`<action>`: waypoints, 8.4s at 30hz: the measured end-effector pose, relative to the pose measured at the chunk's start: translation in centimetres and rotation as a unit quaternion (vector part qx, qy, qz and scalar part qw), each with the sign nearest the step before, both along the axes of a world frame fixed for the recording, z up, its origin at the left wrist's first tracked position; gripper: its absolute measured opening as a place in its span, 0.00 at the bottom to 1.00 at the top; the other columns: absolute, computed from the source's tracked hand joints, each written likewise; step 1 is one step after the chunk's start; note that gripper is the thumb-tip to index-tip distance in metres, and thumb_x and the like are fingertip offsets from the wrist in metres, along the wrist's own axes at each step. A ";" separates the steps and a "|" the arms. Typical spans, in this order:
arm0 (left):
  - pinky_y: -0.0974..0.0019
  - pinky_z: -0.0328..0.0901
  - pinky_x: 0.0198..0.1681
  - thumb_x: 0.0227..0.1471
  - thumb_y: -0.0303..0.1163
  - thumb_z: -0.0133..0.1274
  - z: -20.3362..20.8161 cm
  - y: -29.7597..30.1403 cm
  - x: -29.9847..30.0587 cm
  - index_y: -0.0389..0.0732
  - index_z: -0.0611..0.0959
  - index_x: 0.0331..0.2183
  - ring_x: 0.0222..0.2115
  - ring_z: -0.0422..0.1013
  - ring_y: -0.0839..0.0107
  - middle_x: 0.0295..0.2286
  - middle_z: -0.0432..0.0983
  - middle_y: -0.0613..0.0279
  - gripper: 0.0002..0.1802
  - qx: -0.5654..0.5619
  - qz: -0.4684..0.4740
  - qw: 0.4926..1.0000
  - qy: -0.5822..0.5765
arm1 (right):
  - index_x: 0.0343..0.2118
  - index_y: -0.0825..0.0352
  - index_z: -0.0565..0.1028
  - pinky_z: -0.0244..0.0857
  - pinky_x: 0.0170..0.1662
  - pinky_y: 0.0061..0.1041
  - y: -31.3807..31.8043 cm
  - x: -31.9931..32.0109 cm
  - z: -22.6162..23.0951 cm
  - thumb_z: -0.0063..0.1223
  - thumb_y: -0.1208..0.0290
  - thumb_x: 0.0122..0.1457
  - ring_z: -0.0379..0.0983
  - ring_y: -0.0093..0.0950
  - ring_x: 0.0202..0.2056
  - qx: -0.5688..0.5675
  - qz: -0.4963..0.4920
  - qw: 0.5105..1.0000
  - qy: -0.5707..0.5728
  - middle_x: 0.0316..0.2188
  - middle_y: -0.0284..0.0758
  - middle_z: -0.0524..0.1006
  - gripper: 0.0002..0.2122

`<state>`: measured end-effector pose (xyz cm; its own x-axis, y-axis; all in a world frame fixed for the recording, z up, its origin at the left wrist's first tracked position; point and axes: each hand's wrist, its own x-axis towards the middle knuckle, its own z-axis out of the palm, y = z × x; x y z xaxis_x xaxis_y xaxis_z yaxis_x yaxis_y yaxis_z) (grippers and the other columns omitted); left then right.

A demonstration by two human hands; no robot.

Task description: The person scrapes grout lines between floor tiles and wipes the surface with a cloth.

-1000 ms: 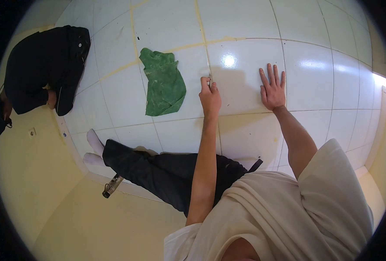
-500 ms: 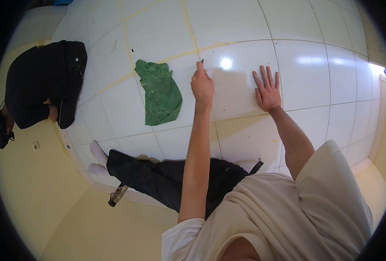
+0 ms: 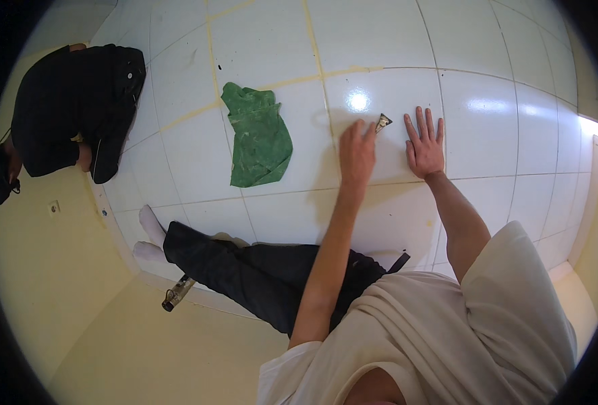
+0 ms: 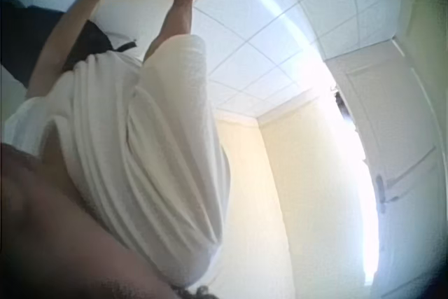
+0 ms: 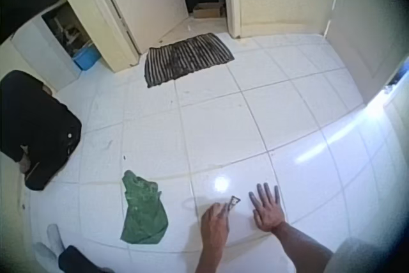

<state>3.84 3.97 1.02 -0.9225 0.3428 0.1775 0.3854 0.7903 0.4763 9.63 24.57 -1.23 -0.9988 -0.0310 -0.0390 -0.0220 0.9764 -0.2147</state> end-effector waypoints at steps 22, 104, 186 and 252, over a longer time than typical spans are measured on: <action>0.51 0.67 0.32 0.59 0.32 0.61 3.4 -10.2 -10.3 0.34 0.80 0.34 0.28 0.73 0.50 0.30 0.76 0.48 0.11 0.077 0.076 0.987 -0.115 | 0.75 0.53 0.50 0.26 0.74 0.60 0.0 0.0 0.3 0.40 0.63 0.67 0.34 0.45 0.76 0.009 -0.002 1.000 -0.009 0.76 0.41 0.43 0.33; 0.54 0.72 0.34 0.55 0.26 0.59 -0.3 -8.3 -1.8 0.37 0.83 0.33 0.30 0.77 0.52 0.35 0.78 0.56 0.03 0.033 0.025 0.989 -0.139 | 0.75 0.52 0.50 0.26 0.74 0.60 0.2 0.3 0.1 0.42 0.63 0.64 0.35 0.45 0.76 0.002 -0.004 1.000 0.001 0.76 0.41 0.44 0.35; 0.55 0.71 0.43 0.63 0.29 0.52 -2.5 0.9 -1.8 0.37 0.78 0.45 0.39 0.74 0.55 0.38 0.75 0.56 0.10 0.076 0.015 0.996 -0.035 | 0.74 0.55 0.52 0.27 0.73 0.62 0.1 0.0 0.3 0.44 0.62 0.63 0.35 0.47 0.76 0.000 -0.003 1.000 -0.021 0.76 0.44 0.44 0.35; 0.59 0.65 0.39 0.57 0.38 0.62 -3.0 0.1 -1.5 0.49 0.85 0.45 0.32 0.70 0.66 0.29 0.74 0.68 0.14 -0.001 -0.018 1.000 0.002 | 0.71 0.63 0.59 0.26 0.71 0.69 0.5 -0.2 -0.4 0.46 0.59 0.59 0.37 0.57 0.74 -0.058 0.009 0.995 -0.085 0.73 0.54 0.49 0.36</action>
<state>2.30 4.04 -1.98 -0.9089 0.3761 0.1802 0.4153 0.7774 0.4723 9.47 25.03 -1.60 -0.9774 -0.0629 -0.2018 0.0068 0.9449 -0.3272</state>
